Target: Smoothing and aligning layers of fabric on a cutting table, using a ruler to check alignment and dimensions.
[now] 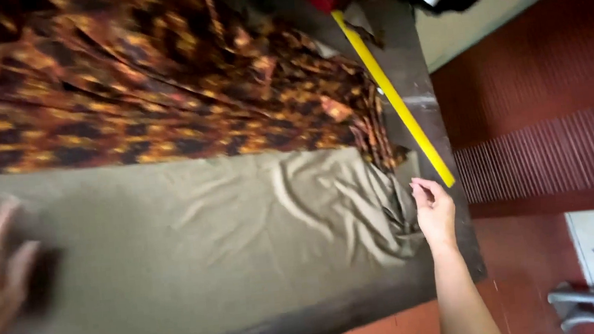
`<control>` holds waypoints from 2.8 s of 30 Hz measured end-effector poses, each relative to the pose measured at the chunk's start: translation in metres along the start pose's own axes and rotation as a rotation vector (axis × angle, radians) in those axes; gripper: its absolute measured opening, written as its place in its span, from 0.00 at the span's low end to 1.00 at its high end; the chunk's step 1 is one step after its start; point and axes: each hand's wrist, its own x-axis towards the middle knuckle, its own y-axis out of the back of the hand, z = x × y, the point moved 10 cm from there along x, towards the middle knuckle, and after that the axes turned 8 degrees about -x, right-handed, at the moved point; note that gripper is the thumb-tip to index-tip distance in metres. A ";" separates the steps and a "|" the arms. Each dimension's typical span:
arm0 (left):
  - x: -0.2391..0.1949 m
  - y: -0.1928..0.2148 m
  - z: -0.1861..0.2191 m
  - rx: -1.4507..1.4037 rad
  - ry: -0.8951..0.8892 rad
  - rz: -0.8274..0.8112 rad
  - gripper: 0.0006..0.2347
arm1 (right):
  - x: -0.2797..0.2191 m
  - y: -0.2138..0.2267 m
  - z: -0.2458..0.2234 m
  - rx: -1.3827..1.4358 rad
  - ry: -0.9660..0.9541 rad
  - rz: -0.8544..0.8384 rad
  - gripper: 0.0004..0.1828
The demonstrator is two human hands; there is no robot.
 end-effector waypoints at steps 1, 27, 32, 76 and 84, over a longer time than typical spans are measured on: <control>0.000 -0.013 0.019 -0.003 -0.003 -0.008 0.25 | 0.002 0.007 0.010 -0.001 -0.009 0.002 0.11; -0.062 -0.141 0.169 0.338 0.020 -0.202 0.25 | -0.013 0.027 -0.025 -0.099 0.557 -0.040 0.11; -0.057 -0.124 0.153 0.351 0.077 -0.197 0.23 | -0.011 -0.009 -0.065 -0.087 0.723 -0.115 0.10; -0.110 -0.059 0.151 0.039 0.080 -0.251 0.08 | -0.178 -0.070 -0.092 -0.049 1.167 -0.616 0.03; -0.082 -0.096 0.195 0.093 0.038 -0.231 0.06 | -0.178 -0.068 -0.084 -0.075 1.185 -0.606 0.08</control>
